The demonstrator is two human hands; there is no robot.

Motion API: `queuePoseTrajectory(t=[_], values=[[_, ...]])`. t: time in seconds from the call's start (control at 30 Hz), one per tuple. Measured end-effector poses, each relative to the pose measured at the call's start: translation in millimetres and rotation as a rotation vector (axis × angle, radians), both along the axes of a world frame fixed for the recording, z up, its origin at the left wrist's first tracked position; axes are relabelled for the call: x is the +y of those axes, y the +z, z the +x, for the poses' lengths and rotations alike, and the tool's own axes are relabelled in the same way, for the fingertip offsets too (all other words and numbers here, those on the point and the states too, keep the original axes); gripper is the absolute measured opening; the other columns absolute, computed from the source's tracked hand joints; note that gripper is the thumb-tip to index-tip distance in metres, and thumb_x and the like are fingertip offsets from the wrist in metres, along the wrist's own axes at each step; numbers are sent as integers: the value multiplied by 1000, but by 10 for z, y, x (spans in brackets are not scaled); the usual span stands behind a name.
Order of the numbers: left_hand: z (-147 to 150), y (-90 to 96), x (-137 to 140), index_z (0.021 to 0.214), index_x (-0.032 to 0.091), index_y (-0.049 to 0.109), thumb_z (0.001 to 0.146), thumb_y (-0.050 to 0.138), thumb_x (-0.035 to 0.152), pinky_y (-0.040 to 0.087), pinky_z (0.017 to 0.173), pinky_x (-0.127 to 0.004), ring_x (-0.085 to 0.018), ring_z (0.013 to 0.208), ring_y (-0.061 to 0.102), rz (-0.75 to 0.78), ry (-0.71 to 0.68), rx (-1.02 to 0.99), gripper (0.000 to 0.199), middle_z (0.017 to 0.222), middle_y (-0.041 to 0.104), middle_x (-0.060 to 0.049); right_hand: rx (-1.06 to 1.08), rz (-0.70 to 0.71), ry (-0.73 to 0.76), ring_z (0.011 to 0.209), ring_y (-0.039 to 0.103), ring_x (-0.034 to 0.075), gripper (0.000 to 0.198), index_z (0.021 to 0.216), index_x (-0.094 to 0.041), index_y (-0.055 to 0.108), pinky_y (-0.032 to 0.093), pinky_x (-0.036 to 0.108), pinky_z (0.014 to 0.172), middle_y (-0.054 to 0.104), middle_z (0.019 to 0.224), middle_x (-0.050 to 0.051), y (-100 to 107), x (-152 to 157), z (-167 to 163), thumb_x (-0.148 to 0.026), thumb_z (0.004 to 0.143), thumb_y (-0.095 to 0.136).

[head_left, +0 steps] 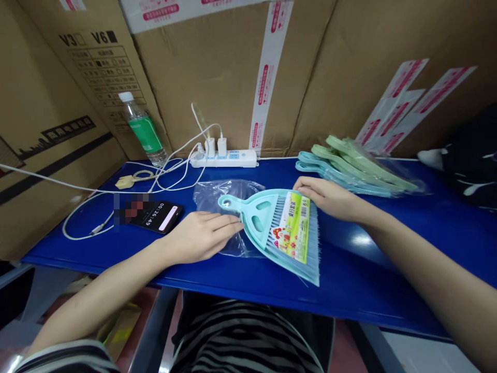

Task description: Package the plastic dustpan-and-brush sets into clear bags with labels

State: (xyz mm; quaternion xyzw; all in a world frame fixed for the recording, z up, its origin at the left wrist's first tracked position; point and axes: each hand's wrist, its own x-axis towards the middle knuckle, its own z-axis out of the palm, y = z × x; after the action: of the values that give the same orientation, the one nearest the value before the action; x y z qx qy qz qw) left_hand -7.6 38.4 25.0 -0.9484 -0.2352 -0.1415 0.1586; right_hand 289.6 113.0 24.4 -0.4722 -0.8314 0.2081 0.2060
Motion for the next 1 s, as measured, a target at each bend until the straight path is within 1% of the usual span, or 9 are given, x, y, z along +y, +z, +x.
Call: queuePoseTrajectory(t=[0.17, 0.27, 0.33, 0.43, 0.63, 0.73, 0.83, 0.9, 1.0], values=[[12, 5, -6, 129, 15, 49, 97, 31, 18, 55, 78, -29, -16, 94, 67, -33, 16, 36, 37, 119, 66, -8, -6, -15, 12, 59, 53, 18, 20, 68, -24, 49, 40, 30, 55, 57, 63, 1, -6, 22, 36, -35, 80, 36], [16, 5, -3, 126, 11, 52, 97, 31, 21, 55, 75, -31, -18, 88, 68, -3, 73, 24, 37, 108, 70, -10, -2, -9, 5, 58, 53, 18, 20, 68, -24, 49, 40, 30, 55, 57, 63, 1, -7, 45, 68, -36, 79, 37], [16, 1, -3, 122, 11, 55, 98, 30, 23, 55, 80, -33, -20, 96, 67, -18, 80, 33, 37, 110, 69, -11, 7, -4, 3, 58, 53, 18, 20, 68, -24, 49, 40, 30, 54, 57, 62, 1, -13, 57, 79, -37, 79, 38], [11, -8, -5, 124, 12, 55, 98, 30, 27, 51, 91, -36, -22, 111, 60, -78, 58, 44, 39, 124, 63, -11, 15, -8, 11, 58, 53, 18, 21, 68, -24, 49, 41, 30, 55, 57, 62, 1, -30, 52, 66, -37, 79, 37], [14, -4, 5, 138, 14, 41, 98, 32, 30, 41, 106, -38, -21, 128, 47, -249, 1, 76, 44, 139, 51, -11, 22, -19, 8, 58, 52, 17, 19, 68, -24, 48, 41, 30, 56, 58, 63, 1, -86, 7, -33, -33, 81, 36], [18, 9, 3, 142, 12, 34, 98, 33, 30, 36, 110, -38, -20, 134, 39, -323, -36, 88, 48, 144, 43, -13, 33, 4, -42, 59, 53, 18, 19, 68, -25, 47, 41, 31, 57, 59, 64, 1, -115, 2, -65, -33, 81, 35], [15, 10, -2, 142, 10, 32, 96, 39, 33, 35, 111, -43, -23, 136, 36, -328, -14, 84, 52, 146, 40, -16, 54, 22, -59, 60, 54, 18, 19, 68, -25, 47, 41, 30, 56, 60, 65, 1, -134, 14, -60, -32, 81, 36], [12, -6, 4, 142, 11, 32, 94, 42, 29, 36, 110, -45, -25, 136, 35, -303, 22, 80, 52, 145, 40, -17, 63, 25, -60, 60, 54, 18, 18, 68, -25, 47, 41, 30, 56, 60, 64, 1, -143, 28, -46, -32, 81, 37], [10, -57, 30, 142, 12, 32, 93, 35, 14, 38, 109, -43, -23, 136, 36, -255, 39, 79, 49, 143, 43, -15, 66, 12, -68, 60, 55, 18, 18, 67, -25, 47, 42, 30, 56, 60, 65, 1, -156, 36, -43, -32, 81, 38]])
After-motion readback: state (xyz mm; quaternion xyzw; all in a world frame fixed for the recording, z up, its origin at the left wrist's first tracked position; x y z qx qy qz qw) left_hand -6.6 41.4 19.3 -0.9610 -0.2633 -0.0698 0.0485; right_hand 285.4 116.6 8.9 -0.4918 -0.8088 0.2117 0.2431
